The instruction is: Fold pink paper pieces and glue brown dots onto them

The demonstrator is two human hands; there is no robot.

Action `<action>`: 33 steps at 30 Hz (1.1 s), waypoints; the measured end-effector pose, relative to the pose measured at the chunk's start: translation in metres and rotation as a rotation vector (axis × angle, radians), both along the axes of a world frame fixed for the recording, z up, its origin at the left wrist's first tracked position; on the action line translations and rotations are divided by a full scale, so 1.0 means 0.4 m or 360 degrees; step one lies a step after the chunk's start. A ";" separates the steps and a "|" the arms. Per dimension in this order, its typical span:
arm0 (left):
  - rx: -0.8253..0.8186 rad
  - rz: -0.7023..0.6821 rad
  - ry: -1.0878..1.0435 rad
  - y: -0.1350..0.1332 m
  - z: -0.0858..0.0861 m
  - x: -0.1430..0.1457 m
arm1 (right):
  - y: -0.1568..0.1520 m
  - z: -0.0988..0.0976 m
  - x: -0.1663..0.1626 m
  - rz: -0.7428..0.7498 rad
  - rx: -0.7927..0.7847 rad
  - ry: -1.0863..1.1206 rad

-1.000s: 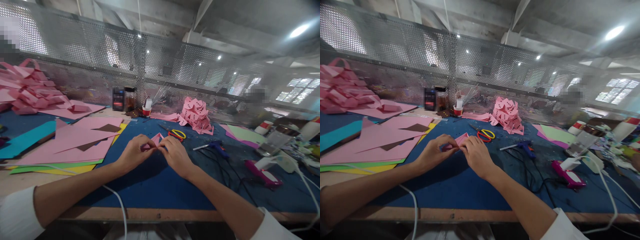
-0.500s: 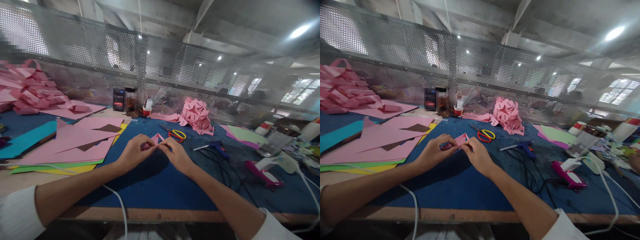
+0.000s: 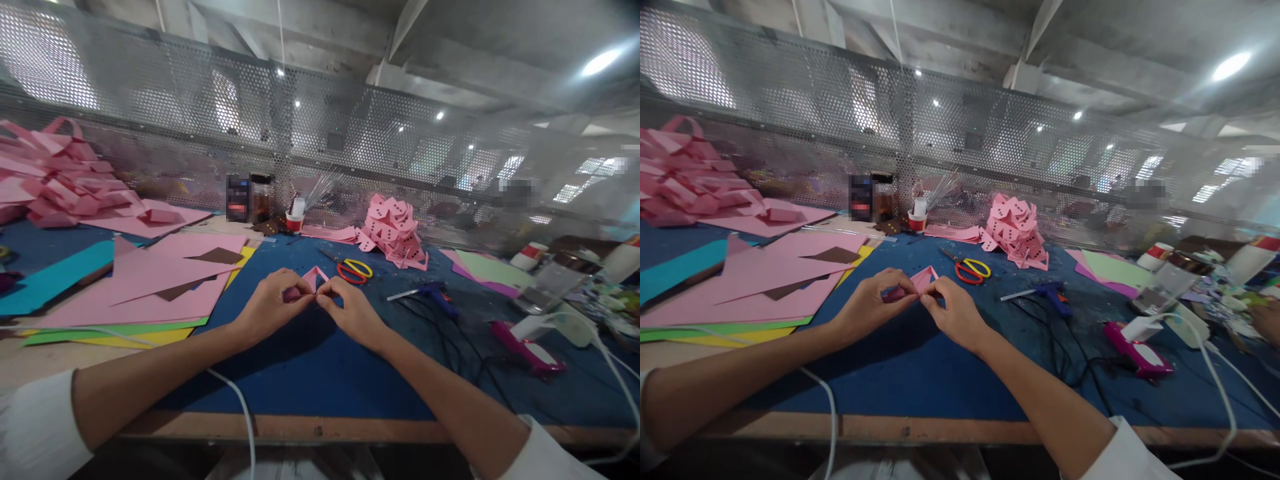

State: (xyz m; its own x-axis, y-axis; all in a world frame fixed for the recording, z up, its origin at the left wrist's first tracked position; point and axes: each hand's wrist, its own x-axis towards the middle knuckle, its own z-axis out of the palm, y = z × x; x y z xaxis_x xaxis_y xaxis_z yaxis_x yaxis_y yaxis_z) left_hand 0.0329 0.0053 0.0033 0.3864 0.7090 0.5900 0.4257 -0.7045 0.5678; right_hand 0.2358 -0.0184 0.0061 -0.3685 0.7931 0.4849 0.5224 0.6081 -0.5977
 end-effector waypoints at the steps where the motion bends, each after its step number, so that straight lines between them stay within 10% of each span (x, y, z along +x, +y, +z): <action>1: -0.0005 -0.0001 -0.0003 0.000 0.001 0.000 | 0.001 -0.001 0.001 0.0005 -0.0001 0.0001; 33: 0.0080 -0.0017 0.0038 0.013 -0.001 -0.004 | 0.009 -0.005 0.014 -0.0129 0.0128 -0.0107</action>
